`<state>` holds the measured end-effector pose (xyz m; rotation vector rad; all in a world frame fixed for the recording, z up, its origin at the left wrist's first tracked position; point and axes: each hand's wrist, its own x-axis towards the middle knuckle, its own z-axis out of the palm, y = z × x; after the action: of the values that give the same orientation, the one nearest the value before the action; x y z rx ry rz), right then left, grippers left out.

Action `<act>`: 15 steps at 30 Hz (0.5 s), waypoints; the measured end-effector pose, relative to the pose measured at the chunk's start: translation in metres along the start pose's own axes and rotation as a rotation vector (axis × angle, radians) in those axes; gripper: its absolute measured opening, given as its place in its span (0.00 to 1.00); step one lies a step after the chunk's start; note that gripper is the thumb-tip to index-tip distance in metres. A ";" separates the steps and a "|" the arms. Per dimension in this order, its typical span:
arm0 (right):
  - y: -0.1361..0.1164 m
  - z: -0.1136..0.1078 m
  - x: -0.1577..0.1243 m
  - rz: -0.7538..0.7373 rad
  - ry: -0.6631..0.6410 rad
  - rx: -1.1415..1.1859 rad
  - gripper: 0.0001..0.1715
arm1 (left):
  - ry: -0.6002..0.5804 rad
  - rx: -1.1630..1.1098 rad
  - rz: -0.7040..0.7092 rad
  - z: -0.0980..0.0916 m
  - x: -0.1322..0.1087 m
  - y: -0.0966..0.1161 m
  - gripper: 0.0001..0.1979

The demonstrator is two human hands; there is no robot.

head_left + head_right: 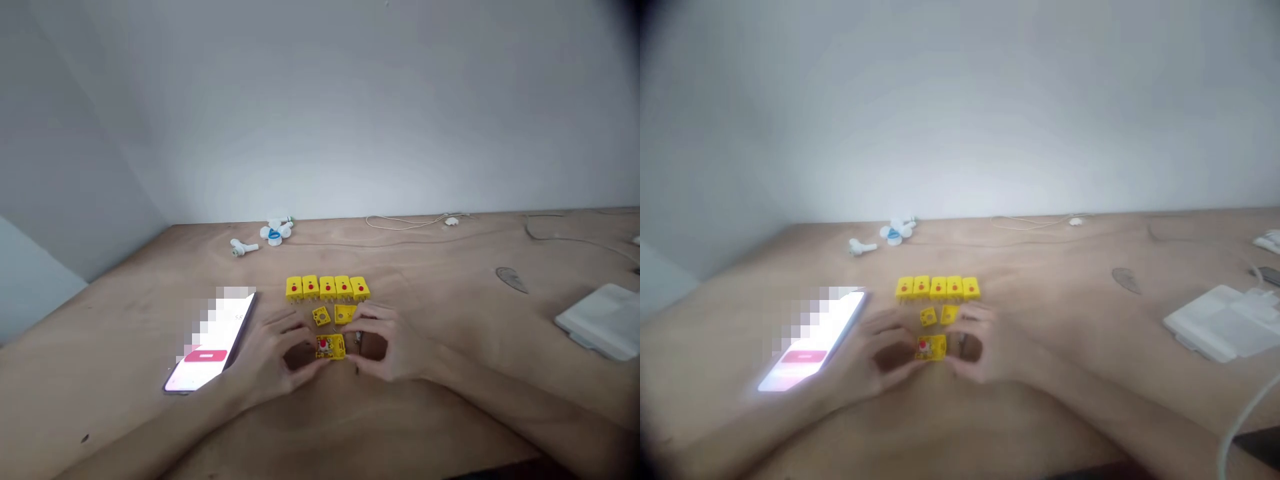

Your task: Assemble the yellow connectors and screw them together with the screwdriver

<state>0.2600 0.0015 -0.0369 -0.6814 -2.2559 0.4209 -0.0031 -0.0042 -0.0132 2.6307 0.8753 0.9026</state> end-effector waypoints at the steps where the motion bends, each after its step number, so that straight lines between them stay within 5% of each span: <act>1: 0.001 0.000 0.000 -0.012 -0.009 -0.016 0.23 | -0.005 0.011 -0.026 -0.001 0.001 0.002 0.03; 7: 0.004 0.004 -0.003 0.008 -0.048 -0.141 0.29 | -0.084 0.139 -0.144 -0.003 0.001 0.008 0.17; 11: 0.003 0.006 -0.003 0.022 -0.056 -0.138 0.20 | -0.104 0.123 -0.174 0.001 -0.001 0.006 0.14; 15: 0.002 0.005 -0.001 0.015 -0.063 -0.111 0.23 | -0.119 0.097 -0.182 0.001 -0.002 0.005 0.13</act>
<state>0.2573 0.0017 -0.0421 -0.7519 -2.3483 0.3309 -0.0012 -0.0094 -0.0129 2.6002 1.1310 0.6667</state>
